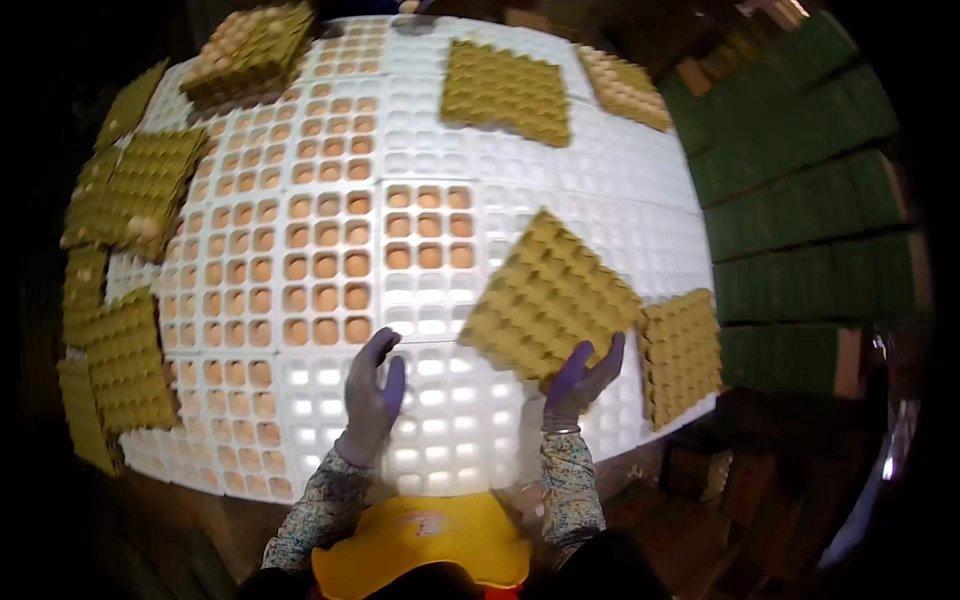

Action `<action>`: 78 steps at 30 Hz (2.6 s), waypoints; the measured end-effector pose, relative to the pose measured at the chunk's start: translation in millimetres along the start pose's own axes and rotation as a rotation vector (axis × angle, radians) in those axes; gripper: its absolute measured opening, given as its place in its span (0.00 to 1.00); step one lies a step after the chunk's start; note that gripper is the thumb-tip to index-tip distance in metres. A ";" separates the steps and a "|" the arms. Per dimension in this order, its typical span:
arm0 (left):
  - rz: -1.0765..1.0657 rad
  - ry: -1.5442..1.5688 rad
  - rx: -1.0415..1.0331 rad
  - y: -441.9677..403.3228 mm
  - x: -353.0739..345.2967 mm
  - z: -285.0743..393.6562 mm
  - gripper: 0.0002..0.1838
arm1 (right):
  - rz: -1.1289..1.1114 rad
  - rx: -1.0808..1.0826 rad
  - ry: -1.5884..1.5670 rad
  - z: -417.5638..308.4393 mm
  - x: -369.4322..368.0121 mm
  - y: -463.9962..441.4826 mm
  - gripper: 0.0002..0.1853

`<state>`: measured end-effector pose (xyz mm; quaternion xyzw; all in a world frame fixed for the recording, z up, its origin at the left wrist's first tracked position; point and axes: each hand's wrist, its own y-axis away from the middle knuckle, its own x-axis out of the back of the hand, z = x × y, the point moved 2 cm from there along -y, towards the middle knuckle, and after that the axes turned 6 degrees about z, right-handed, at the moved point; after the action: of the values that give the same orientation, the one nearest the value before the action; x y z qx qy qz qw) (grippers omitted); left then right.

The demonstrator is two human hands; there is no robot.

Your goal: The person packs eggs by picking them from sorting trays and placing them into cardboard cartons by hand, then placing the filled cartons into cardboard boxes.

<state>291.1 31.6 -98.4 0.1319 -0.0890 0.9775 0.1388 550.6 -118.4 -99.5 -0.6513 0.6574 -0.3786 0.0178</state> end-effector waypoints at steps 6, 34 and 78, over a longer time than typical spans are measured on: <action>-0.338 -0.329 0.013 -66.9 -159.3 -33.6 0.24 | -0.590 -0.261 0.373 136.9 63.0 -36.3 0.24; -0.868 0.449 0.278 242.6 -510.7 87.4 0.23 | -0.989 -0.744 -0.321 569.7 224.1 -368.9 0.34; 0.382 0.267 0.276 187.4 262.4 -40.8 0.24 | -1.190 0.546 -0.442 -136.9 75.8 342.9 0.21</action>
<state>-16.8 -71.9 -88.7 0.0002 0.0410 0.9975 -0.0569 179.4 -165.6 -145.0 -0.9353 0.0504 -0.3344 0.1040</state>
